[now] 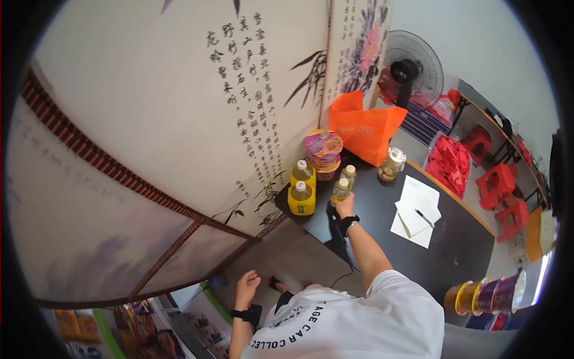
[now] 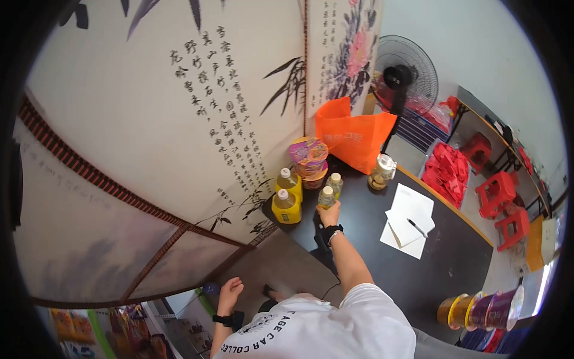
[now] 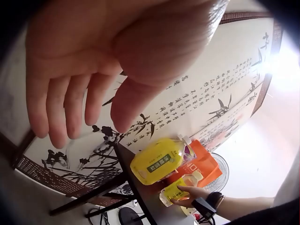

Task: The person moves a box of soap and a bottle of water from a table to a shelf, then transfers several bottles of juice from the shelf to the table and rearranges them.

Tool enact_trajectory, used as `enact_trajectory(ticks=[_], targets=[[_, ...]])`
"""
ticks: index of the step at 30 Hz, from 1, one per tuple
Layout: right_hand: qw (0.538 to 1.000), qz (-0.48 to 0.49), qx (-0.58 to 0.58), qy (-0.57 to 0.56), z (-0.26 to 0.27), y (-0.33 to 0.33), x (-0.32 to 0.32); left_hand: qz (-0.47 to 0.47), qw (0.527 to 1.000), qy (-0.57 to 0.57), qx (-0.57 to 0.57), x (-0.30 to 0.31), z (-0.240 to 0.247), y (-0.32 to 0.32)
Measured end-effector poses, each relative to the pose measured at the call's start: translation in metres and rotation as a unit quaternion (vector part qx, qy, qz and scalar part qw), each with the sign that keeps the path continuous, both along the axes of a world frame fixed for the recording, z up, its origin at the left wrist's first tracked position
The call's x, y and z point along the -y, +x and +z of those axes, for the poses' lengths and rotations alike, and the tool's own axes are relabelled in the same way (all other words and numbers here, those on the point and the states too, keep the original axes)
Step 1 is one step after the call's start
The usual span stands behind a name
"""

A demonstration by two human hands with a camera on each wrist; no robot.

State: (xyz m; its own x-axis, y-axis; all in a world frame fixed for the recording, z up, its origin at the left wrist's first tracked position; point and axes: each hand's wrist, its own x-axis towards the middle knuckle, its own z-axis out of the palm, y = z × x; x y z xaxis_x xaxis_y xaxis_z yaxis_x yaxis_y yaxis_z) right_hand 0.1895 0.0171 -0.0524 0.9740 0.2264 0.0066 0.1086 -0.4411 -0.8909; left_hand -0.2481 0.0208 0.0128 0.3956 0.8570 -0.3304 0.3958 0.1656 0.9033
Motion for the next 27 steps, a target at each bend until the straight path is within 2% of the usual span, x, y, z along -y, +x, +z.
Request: enact_trajectory(ticks=[3, 4, 5, 6, 7, 8, 9, 10, 11, 12, 13, 14, 15, 17, 19, 21, 22, 23, 25, 27], targets=[[0.994, 0.071, -0.031, 0.071, -0.003, 0.004, 0.000, 0.029, 0.999, 0.022, 0.006, 0.012, 0.009, -0.011], [0.991, 0.062, -0.024, 0.116, -0.011, 0.001, 0.002, 0.042, 0.999, 0.032, 0.010, 0.014, 0.013, -0.015], [0.986, 0.103, -0.070, 0.113, -0.039, 0.006, 0.006, 0.052, 0.997, 0.051, -0.019, 0.020, 0.026, -0.018], [0.980, 0.150, -0.025, 0.126, -0.031, -0.008, 0.019, 0.064, 0.997, 0.047, -0.026, 0.026, 0.030, -0.024], [0.966, 0.188, 0.054, 0.168, -0.060, -0.014, 0.023, 0.084, 0.995, 0.045, -0.032, 0.032, 0.032, -0.032], [0.947, 0.222, -0.206, 0.110, -0.015, -0.042, 0.048, 0.101, 0.993, 0.051, -0.032, 0.039, 0.030, -0.041], [0.942, 0.258, -0.203, 0.077, -0.035, -0.058, 0.060, 0.121, 0.990, 0.058, -0.032, 0.046, 0.026, -0.051], [0.896, 0.416, -0.153, -0.023, -0.045, -0.069, 0.063, 0.140, 0.988, 0.057, -0.018, 0.053, 0.028, -0.059], [0.882, 0.407, -0.236, 0.042, -0.058, -0.087, 0.070, 0.152, 0.986, 0.056, -0.040, 0.060, 0.029, -0.067], [0.864, 0.451, -0.222, -0.013, -0.038, -0.117, 0.068, 0.171, 0.984, 0.050, -0.019, 0.064, 0.022, -0.074], [0.805, 0.568, -0.171, -0.024, -0.091, -0.117, 0.054, 0.186, 0.981, 0.046, 0.003, 0.069, 0.016, -0.080], [0.776, 0.610, -0.159, -0.020, -0.030, -0.158, 0.046, 0.192, 0.979, 0.063, 0.005, 0.074, 0.014, -0.085], [0.736, 0.665, -0.050, -0.115, 0.031, -0.201, 0.061, 0.192, 0.978, 0.078, 0.001, 0.079, 0.017, -0.087], [0.637, 0.769, -0.016, -0.053, 0.045, -0.251, 0.041, 0.200, 0.974, 0.105, -0.021, 0.089, 0.029, -0.098], [0.590, 0.807, 0.007, -0.031, 0.058, -0.306, 0.027, 0.231, 0.964, 0.129, -0.015, 0.104, 0.043, -0.113], [0.518, 0.853, 0.050, 0.037, 0.080, -0.360, 0.025, 0.277, 0.948, 0.155, 0.003, 0.126, 0.062, -0.133], [0.475, 0.880, 0.017, 0.014, 0.099, -0.384, 0.026, 0.296, 0.938, 0.178, 0.028, 0.140, 0.070, -0.146], [0.463, 0.886, 0.017, 0.018, 0.108, -0.409, 0.029, 0.309, 0.933, 0.181, 0.023, 0.156, 0.079, -0.159], [0.411, 0.905, 0.036, 0.104, 0.122, -0.461, 0.034, 0.366, 0.908, 0.202, 0.022, 0.190, 0.092, -0.190], [0.362, 0.927, -0.023, 0.098, 0.150, -0.511, 0.045, 0.407, 0.890, 0.204, 0.025, 0.227, 0.108, -0.224]])
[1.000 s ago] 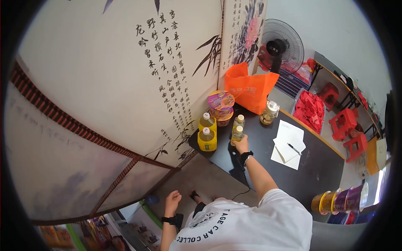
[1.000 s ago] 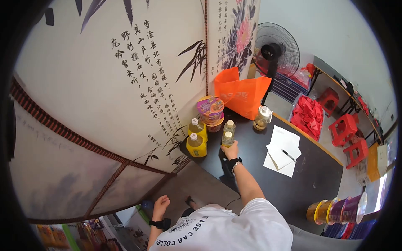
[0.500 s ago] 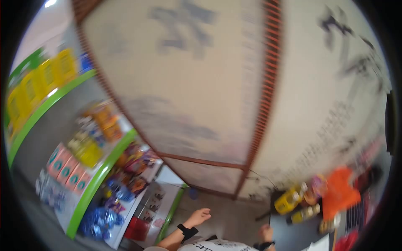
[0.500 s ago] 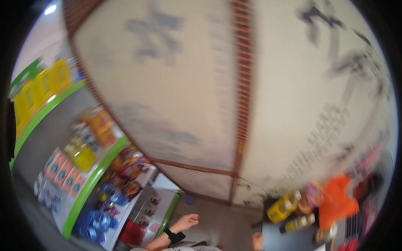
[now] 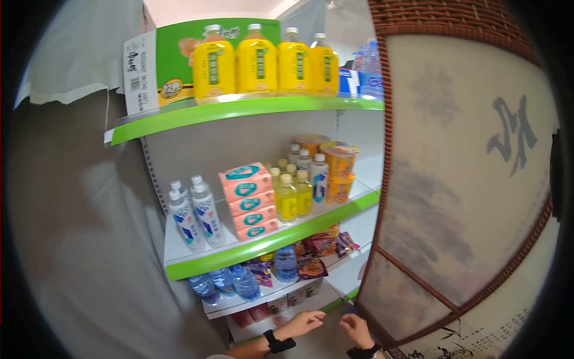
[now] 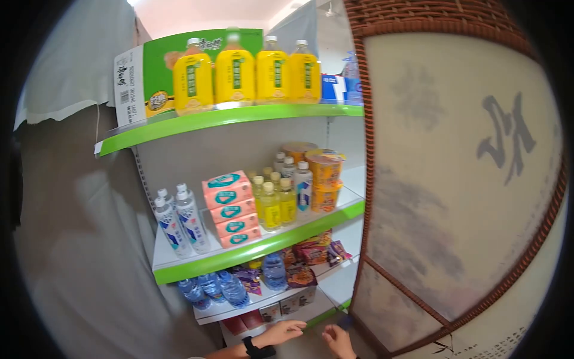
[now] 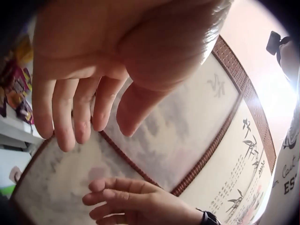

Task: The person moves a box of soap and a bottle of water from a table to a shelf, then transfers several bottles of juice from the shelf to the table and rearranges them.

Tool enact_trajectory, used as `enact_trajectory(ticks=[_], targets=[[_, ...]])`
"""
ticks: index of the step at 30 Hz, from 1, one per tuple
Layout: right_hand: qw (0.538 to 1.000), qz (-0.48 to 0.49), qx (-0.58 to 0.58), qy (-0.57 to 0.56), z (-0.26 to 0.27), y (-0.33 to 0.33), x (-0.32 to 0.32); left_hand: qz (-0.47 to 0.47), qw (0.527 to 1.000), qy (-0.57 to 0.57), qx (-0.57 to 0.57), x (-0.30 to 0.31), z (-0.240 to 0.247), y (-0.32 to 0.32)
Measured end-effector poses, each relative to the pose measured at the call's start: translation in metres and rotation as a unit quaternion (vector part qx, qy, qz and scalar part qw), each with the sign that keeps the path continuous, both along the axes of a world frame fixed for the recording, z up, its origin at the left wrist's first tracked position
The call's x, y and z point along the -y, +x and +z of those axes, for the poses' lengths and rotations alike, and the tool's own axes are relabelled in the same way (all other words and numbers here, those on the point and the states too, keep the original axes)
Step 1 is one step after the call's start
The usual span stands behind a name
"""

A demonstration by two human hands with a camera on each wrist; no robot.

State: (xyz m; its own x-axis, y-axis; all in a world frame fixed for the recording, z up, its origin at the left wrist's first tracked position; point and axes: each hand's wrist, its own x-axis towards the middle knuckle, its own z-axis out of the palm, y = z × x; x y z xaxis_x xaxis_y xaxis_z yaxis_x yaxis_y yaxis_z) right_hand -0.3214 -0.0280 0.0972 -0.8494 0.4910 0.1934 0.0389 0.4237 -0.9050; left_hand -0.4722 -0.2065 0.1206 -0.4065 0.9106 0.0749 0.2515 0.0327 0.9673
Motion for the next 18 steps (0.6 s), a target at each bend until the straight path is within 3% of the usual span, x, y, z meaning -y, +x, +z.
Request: enact_trajectory(ticks=[2, 3, 4, 6, 8, 10, 11, 16, 18], targets=[[0.998, 0.054, -0.018, 0.040, 0.044, -0.049, 0.010, 0.053, 0.998, -0.019, -0.032, 0.039, 0.037, -0.028], [0.997, 0.073, 0.000, 0.033, 0.074, -0.071, 0.018, 0.073, 0.995, 0.031, -0.053, 0.056, 0.047, -0.043], [0.994, 0.093, -0.058, 0.028, 0.095, -0.095, 0.025, 0.093, 0.990, 0.079, -0.075, 0.071, 0.060, -0.058], [0.971, 0.125, -0.140, 0.149, 0.162, -0.133, 0.041, 0.153, 0.968, 0.105, -0.167, 0.101, 0.117, -0.077], [0.951, 0.156, -0.218, 0.155, 0.225, -0.160, 0.062, 0.190, 0.952, 0.144, -0.193, 0.128, 0.171, -0.093], [0.930, 0.145, -0.230, 0.247, 0.275, -0.180, 0.074, 0.251, 0.904, 0.173, -0.300, 0.153, 0.226, -0.101], [0.902, 0.156, -0.301, 0.266, 0.295, -0.193, 0.080, 0.259, 0.877, 0.203, -0.350, 0.164, 0.250, -0.105], [0.831, 0.127, -0.437, 0.321, 0.389, -0.240, 0.100, 0.278, 0.836, 0.353, -0.315, 0.186, 0.335, -0.124], [0.807, 0.113, -0.472, 0.336, 0.420, -0.260, 0.100, 0.300, 0.816, 0.360, -0.338, 0.185, 0.365, -0.129]])
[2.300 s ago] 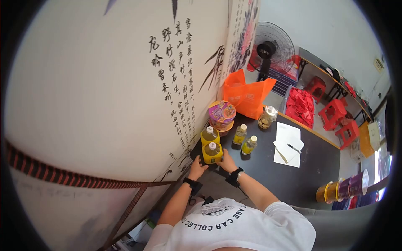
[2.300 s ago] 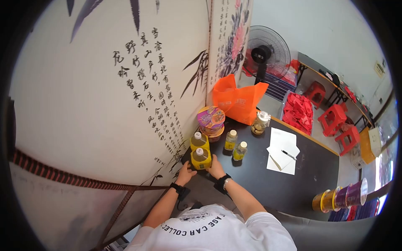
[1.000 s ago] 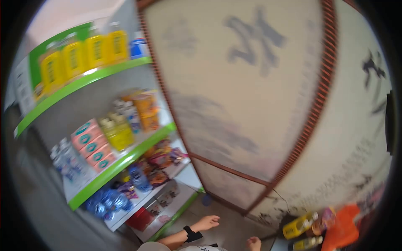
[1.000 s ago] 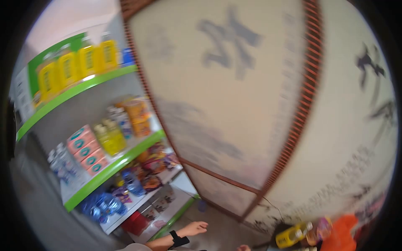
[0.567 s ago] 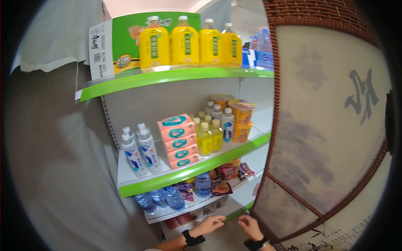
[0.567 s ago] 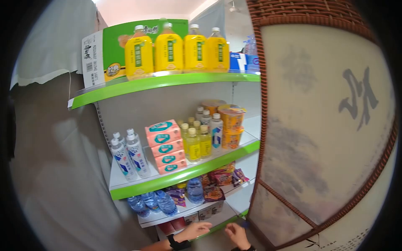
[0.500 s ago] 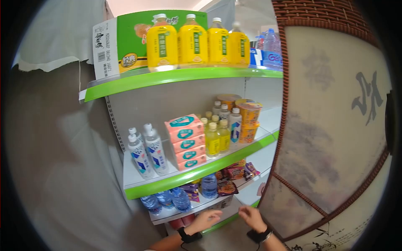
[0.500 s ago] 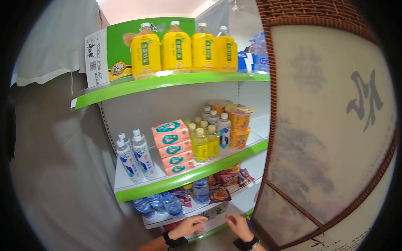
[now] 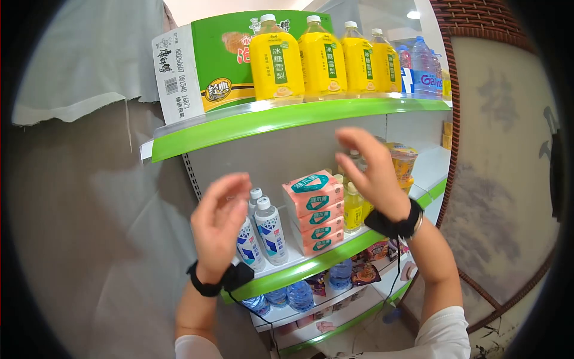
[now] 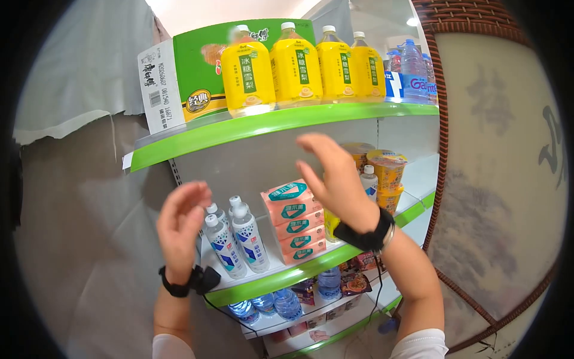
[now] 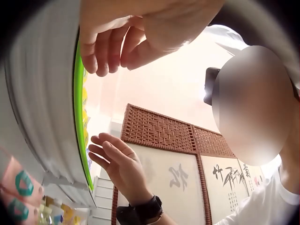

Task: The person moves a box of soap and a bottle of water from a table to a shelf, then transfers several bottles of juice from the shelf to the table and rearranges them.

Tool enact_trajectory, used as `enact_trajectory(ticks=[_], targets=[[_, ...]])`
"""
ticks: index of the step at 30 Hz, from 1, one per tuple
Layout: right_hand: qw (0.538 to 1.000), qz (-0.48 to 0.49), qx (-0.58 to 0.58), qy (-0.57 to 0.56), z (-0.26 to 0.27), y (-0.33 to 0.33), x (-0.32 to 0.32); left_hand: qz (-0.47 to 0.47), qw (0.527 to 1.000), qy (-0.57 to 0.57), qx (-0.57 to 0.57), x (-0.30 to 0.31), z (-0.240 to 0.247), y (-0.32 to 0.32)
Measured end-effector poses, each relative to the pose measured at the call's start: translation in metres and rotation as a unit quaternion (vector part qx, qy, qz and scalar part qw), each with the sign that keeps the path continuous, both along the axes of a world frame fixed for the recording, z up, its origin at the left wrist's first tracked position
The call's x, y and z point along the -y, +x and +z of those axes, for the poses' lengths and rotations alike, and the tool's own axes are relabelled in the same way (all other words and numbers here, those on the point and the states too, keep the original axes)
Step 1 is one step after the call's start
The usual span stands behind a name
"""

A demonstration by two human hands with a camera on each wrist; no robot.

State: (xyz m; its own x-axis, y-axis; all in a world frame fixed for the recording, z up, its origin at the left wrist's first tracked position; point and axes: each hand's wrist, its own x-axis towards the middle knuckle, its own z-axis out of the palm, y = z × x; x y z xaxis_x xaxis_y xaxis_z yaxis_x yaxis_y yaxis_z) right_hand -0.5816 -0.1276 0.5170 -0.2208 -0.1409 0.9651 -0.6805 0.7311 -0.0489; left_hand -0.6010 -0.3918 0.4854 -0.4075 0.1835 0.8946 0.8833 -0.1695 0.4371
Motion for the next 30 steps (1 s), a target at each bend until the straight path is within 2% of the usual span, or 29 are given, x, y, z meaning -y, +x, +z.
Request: enact_trajectory(ticks=[5, 7, 8, 10, 11, 13, 14, 16, 23, 26, 28, 30], targets=[[0.997, 0.000, -0.075, -0.011, 0.068, -0.052, 0.001, 0.044, 0.998, 0.005, -0.037, -0.020, 0.075, -0.024], [0.996, 0.000, -0.090, -0.002, 0.085, -0.074, 0.002, 0.123, 0.989, -0.048, -0.065, -0.030, 0.102, -0.054], [0.995, 0.006, -0.095, -0.003, 0.091, -0.080, 0.006, 0.129, 0.988, -0.048, -0.070, -0.034, 0.116, -0.067], [0.998, -0.046, -0.029, -0.011, 0.101, -0.088, 0.014, 0.249, 0.960, -0.121, -0.043, -0.042, 0.140, -0.084], [0.999, -0.042, -0.033, -0.011, 0.103, -0.089, 0.017, 0.253, 0.959, -0.120, -0.046, -0.046, 0.149, -0.088], [0.991, -0.099, 0.090, -0.007, 0.107, -0.084, 0.025, 0.257, 0.951, -0.171, 0.023, -0.053, 0.164, -0.089], [0.992, -0.096, 0.088, -0.006, 0.106, -0.087, 0.028, 0.260, 0.950, -0.170, 0.022, -0.054, 0.168, -0.088], [0.993, -0.091, 0.070, -0.002, 0.105, -0.091, 0.033, 0.137, 0.949, -0.272, 0.078, -0.058, 0.175, -0.079], [0.997, -0.026, 0.072, -0.022, 0.110, -0.095, 0.045, 0.156, 0.957, -0.228, 0.091, -0.047, 0.171, -0.073], [0.997, 0.006, 0.081, -0.013, 0.111, -0.100, 0.049, 0.202, 0.951, -0.203, 0.114, -0.037, 0.171, -0.072], [0.994, 0.044, 0.091, -0.047, 0.120, -0.106, 0.048, 0.230, 0.955, -0.114, 0.147, -0.036, 0.169, -0.069], [0.990, 0.045, 0.122, -0.059, 0.126, -0.109, 0.050, 0.233, 0.952, -0.131, 0.150, -0.034, 0.173, -0.076]])
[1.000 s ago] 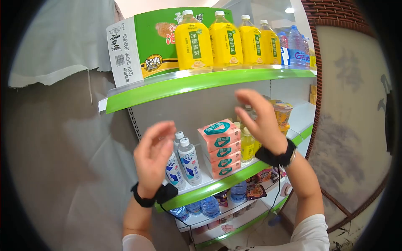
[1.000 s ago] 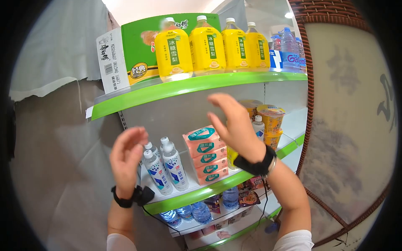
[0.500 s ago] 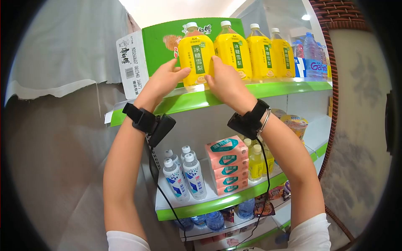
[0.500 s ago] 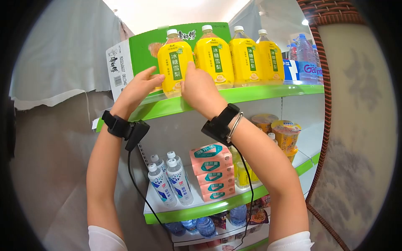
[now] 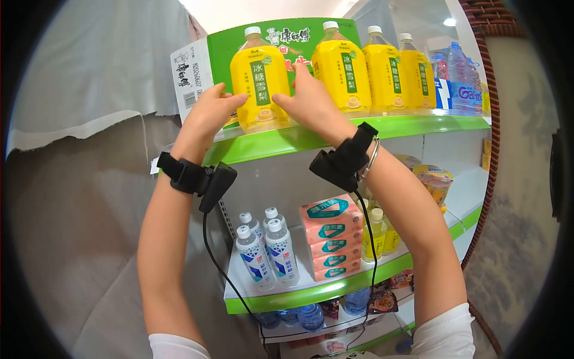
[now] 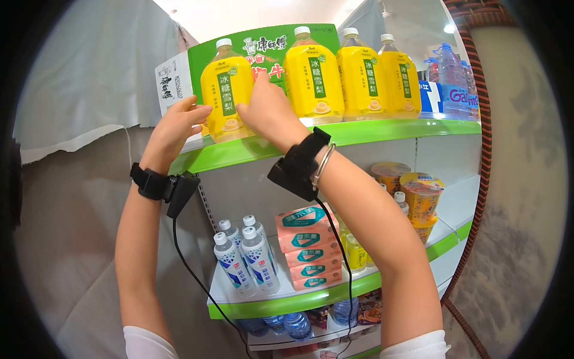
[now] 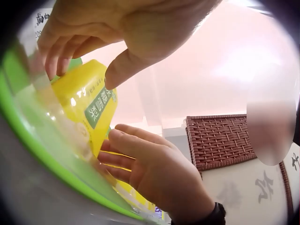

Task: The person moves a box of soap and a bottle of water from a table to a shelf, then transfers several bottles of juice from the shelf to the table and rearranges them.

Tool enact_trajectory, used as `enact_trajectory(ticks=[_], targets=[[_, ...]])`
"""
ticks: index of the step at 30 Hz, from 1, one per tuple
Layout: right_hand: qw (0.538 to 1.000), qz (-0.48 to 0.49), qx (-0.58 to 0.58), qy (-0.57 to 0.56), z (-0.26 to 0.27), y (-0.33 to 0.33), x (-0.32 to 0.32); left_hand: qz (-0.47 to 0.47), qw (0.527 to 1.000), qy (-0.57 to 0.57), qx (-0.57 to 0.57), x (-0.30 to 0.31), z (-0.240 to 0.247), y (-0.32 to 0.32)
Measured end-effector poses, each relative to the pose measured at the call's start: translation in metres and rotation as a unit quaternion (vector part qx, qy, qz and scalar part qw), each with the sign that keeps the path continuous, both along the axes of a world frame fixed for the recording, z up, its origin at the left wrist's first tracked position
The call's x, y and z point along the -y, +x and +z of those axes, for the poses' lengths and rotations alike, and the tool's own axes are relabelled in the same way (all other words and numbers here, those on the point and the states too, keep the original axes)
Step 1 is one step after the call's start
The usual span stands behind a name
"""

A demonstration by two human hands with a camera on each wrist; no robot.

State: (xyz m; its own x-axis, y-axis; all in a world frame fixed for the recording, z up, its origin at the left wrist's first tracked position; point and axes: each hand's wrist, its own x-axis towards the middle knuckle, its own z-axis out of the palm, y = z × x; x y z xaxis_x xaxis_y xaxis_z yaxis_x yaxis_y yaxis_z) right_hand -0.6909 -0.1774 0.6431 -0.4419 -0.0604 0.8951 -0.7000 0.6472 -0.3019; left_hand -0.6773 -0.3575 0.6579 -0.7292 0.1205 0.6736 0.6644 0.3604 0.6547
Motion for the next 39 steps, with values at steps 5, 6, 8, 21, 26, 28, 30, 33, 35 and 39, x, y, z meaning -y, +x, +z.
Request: enact_trajectory(ticks=[5, 6, 8, 21, 26, 28, 30, 33, 35, 39], targets=[[0.997, 0.067, 0.004, 0.029, 0.003, -0.033, 0.006, -0.046, 0.995, -0.086, -0.028, -0.005, -0.005, -0.013], [0.999, 0.041, 0.011, 0.032, 0.001, -0.028, 0.008, -0.047, 0.995, -0.075, -0.035, -0.006, -0.007, -0.013], [0.999, 0.016, 0.019, 0.033, -0.004, -0.020, 0.011, -0.048, 0.996, -0.065, -0.041, -0.004, -0.011, -0.013], [0.959, 0.180, -0.174, -0.136, -0.011, 0.007, 0.009, -0.074, 0.932, -0.050, -0.350, -0.012, -0.028, 0.014], [0.939, 0.245, -0.196, -0.136, -0.030, 0.066, 0.001, -0.003, 0.904, -0.024, -0.427, -0.023, -0.044, 0.064], [0.947, 0.221, -0.206, -0.109, -0.056, 0.100, -0.002, 0.031, 0.873, -0.061, -0.483, -0.022, -0.065, 0.079], [0.961, 0.219, -0.140, -0.095, -0.087, 0.132, -0.009, -0.003, 0.900, -0.060, -0.431, -0.020, -0.095, 0.106], [0.983, 0.168, 0.047, -0.056, -0.139, 0.175, -0.028, -0.175, 0.948, -0.028, -0.265, -0.020, -0.148, 0.125], [0.993, 0.098, 0.059, -0.018, -0.182, 0.193, -0.030, -0.207, 0.940, -0.078, -0.260, -0.010, -0.200, 0.117], [0.971, 0.066, 0.202, -0.106, -0.278, 0.218, -0.034, -0.302, 0.932, -0.110, -0.168, -0.011, -0.307, 0.106]])
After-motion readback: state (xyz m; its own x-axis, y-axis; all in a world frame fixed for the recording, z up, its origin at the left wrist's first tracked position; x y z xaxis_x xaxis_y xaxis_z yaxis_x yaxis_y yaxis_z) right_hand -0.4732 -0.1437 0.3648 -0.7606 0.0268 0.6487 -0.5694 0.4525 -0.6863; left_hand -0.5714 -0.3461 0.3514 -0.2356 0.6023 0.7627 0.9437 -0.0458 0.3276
